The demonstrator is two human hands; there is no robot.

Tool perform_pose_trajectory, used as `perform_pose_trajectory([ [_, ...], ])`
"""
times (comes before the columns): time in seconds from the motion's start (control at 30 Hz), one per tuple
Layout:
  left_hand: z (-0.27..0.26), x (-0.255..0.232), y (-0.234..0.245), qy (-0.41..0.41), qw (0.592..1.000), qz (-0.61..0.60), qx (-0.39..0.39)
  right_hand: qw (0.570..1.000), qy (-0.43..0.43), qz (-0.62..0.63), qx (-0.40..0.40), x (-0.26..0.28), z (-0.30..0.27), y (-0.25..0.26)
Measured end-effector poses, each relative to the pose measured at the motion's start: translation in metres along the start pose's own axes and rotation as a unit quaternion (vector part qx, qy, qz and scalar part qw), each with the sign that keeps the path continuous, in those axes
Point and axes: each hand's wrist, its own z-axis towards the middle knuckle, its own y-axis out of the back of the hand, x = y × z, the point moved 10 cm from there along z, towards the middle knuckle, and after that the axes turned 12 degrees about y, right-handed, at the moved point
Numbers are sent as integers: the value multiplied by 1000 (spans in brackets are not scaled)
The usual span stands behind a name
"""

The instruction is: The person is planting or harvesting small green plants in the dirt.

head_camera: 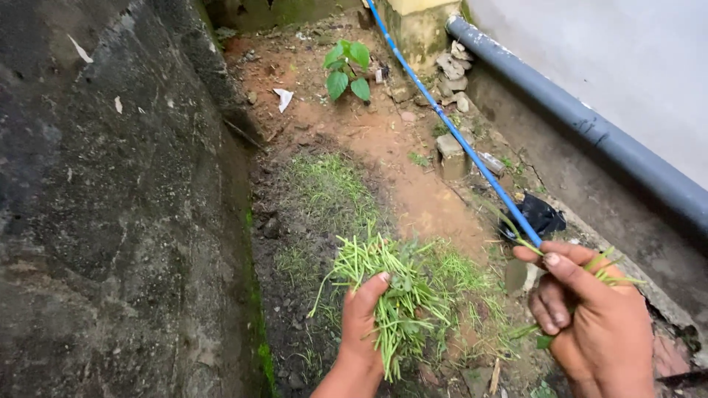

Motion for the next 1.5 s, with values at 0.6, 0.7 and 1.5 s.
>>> perform_pose_trajectory([
  [0.6,-6,4,-7,12,999,-33,2,882,-92,-436,153,-59,-49,-16],
  [0.7,-2,9,12,6,999,-32,-9,879,-85,-448,140,-59,-46,-6],
  [1.5,13,39,70,98,995,10,-37,974,-225,37,-4,-81,-54,18],
])
